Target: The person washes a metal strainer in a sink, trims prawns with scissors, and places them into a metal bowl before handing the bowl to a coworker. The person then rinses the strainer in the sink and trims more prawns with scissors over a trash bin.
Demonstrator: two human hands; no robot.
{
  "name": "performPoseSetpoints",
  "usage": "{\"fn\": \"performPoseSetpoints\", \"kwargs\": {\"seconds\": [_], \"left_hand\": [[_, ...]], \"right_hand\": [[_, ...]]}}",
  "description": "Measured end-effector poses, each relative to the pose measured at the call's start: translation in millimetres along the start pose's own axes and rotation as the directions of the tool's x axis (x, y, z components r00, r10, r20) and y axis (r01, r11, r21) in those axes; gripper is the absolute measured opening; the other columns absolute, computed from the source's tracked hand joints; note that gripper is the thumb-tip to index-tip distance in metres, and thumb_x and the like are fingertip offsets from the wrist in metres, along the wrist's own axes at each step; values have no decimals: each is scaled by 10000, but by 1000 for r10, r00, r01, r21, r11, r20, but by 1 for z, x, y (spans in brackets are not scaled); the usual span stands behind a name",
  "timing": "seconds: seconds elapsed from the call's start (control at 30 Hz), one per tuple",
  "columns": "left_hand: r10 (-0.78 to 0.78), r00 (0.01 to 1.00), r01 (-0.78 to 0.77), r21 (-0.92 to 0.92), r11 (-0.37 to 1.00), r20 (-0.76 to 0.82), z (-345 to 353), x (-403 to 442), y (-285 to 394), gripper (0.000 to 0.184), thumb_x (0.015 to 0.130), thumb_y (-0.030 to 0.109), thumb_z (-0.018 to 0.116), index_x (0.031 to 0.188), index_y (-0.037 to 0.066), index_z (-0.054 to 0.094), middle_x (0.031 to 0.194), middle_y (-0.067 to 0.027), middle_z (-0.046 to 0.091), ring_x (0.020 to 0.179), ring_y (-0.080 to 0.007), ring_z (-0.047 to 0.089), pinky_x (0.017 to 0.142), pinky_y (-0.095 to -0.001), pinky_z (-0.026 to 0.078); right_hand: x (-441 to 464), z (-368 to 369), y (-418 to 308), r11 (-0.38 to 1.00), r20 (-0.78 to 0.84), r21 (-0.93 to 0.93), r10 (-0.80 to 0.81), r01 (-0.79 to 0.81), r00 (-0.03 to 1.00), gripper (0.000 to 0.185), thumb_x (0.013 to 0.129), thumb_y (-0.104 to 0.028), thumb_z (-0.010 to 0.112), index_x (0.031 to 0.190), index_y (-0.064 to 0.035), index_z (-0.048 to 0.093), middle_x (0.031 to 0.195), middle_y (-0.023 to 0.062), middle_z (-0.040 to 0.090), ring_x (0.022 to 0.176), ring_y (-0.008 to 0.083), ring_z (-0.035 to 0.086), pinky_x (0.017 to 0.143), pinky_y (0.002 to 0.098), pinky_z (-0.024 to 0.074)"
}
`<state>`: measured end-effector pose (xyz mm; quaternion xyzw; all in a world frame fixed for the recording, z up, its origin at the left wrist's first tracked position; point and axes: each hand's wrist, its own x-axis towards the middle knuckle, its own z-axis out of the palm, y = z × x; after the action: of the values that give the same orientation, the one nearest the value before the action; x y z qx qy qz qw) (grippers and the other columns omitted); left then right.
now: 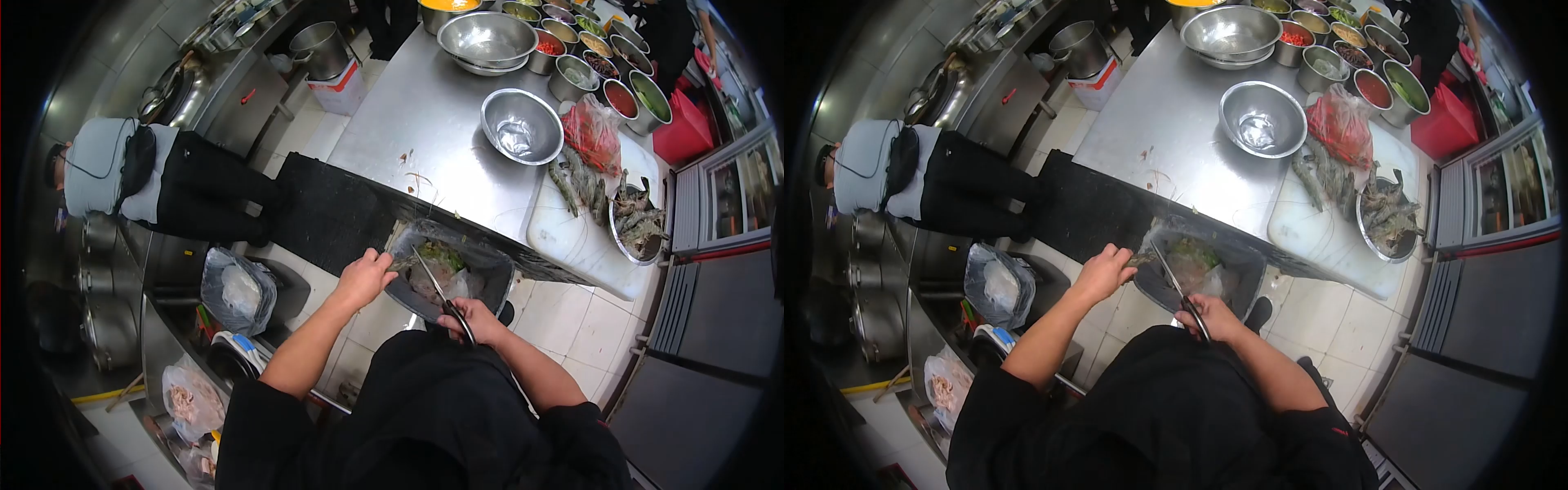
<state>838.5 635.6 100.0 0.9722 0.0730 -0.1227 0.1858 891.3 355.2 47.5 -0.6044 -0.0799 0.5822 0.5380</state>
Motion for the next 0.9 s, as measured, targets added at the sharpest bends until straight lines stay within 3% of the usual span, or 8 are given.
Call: {"fn": "performPoseSetpoints", "kwargs": {"seconds": [0.13, 0.3, 0.47, 0.57, 0.6, 0.7, 0.8, 0.9], "left_hand": [[104, 982, -100, -31, 994, 156, -13, -6, 2, 364, 856, 346, 687, 1119, 120, 577, 984, -146, 586, 872, -388, 626, 754, -471, 518], [384, 856, -347, -165, 923, 345, -40, -11, 32, 391, 817, 308, 731, 1119, 115, 576, 988, -128, 627, 911, -379, 618, 790, -461, 503], [471, 854, -497, -80, 864, -222, -45, -11, 53, 462, 777, 262, 784, 1126, 55, 561, 966, -147, 637, 905, -339, 630, 772, -417, 505], [10, 986, -88, -466, 880, -167, -19, -38, 51, 439, 820, 266, 759, 1150, 45, 573, 971, -113, 652, 896, -254, 637, 795, -349, 505], [-68, 984, 163, -689, 707, 163, -11, -40, 58, 373, 917, 323, 660, 1174, 63, 588, 1023, -94, 654, 883, -168, 629, 776, -321, 509], [-199, 866, 430, -886, -171, 459, 16, -20, 76, 370, 1000, 371, 525, 1180, 56, 597, 961, -41, 647, 811, -127, 609, 687, -309, 511], [-169, 922, 321, -931, -173, 349, 20, 1, 77, 362, 1033, 358, 428, 1142, 57, 596, 957, -50, 630, 827, -123, 595, 649, -274, 494], [-129, 965, 176, -929, -325, 228, 0, 12, 74, 322, 1027, 312, 434, 1115, 38, 578, 1042, -116, 648, 984, -188, 616, 784, -310, 502]], "right_hand": [[-1, -14, -2, 902, -189, -431, -118, 26, 975, 557, 791, -261, 816, 1194, -19, 518, 790, 30, 639, 721, 122, 604, 652, 304, 506], [8, -2, -48, 959, -32, 3, -282, 283, 959, 673, 747, -145, 845, 1262, -36, 426, 1017, 79, 638, 959, 133, 600, 821, 271, 499], [19, 21, -69, 938, -90, 39, -341, 345, 936, 627, 748, -118, 827, 1243, -17, 457, 958, 82, 680, 893, 129, 629, 789, 289, 514], [15, 26, -66, 895, -297, -170, -446, 413, 844, 580, 756, -139, 814, 1227, -47, 489, 930, 95, 714, 832, 143, 666, 760, 291, 518], [4, 30, -73, 884, -344, -283, -456, 372, 821, 573, 756, -150, 813, 1224, -58, 496, 942, 102, 717, 838, 150, 673, 760, 288, 517], [-7, 41, -83, 762, -352, -561, -573, 323, 740, 550, 741, -182, 816, 1212, -117, 539, 960, 120, 705, 847, 224, 694, 744, 310, 524], [4, 40, -76, 463, -237, -830, -798, 312, 555, 561, 718, -213, 856, 1179, -94, 559, 878, 108, 695, 779, 181, 672, 712, 303, 511], [-16, 40, -90, 724, -426, -616, -637, 310, 642, 610, 711, -208, 865, 1208, -82, 534, 922, 109, 701, 817, 170, 669, 746, 305, 513]]}}
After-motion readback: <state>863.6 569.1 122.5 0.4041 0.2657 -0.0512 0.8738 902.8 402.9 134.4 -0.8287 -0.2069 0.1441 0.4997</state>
